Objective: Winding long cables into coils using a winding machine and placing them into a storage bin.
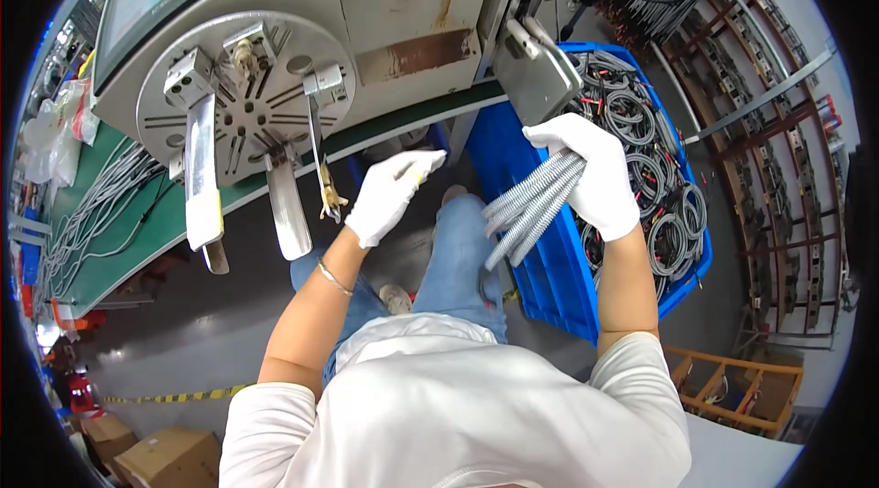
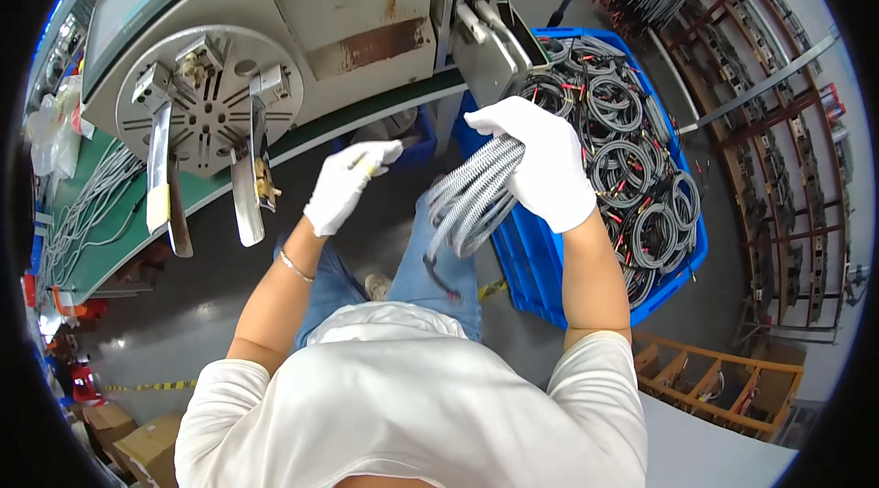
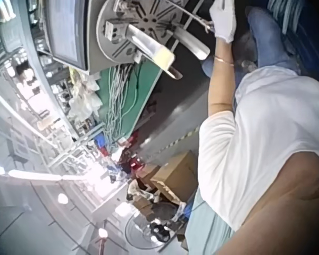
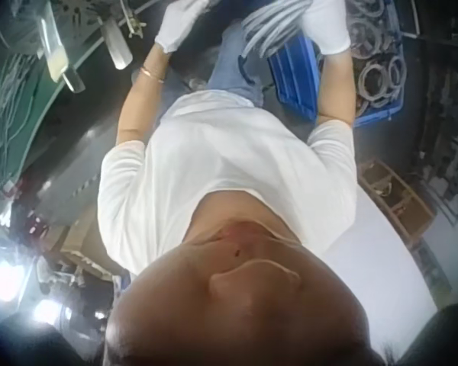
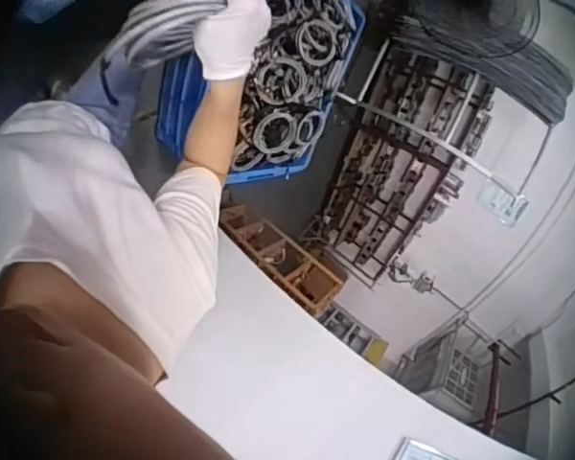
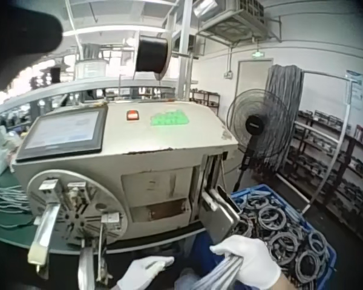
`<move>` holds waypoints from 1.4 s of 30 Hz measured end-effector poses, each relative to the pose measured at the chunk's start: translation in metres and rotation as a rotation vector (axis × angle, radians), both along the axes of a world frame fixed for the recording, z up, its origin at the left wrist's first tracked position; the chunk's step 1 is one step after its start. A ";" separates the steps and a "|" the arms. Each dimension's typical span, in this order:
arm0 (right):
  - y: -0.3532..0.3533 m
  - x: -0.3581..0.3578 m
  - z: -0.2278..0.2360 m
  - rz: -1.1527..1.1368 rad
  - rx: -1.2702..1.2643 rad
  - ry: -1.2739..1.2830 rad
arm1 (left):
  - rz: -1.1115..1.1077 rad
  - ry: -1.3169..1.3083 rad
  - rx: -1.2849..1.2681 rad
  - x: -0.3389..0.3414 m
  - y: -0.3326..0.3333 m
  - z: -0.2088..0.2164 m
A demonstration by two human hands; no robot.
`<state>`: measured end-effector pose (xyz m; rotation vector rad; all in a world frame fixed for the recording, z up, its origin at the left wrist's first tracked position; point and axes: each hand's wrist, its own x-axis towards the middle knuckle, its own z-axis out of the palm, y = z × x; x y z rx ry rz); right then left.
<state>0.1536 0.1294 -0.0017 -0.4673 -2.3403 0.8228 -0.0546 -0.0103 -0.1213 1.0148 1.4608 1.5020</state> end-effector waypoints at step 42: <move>-0.022 -0.020 0.009 -0.264 -0.624 -0.130 | -0.213 -0.141 -0.161 0.025 -0.002 0.076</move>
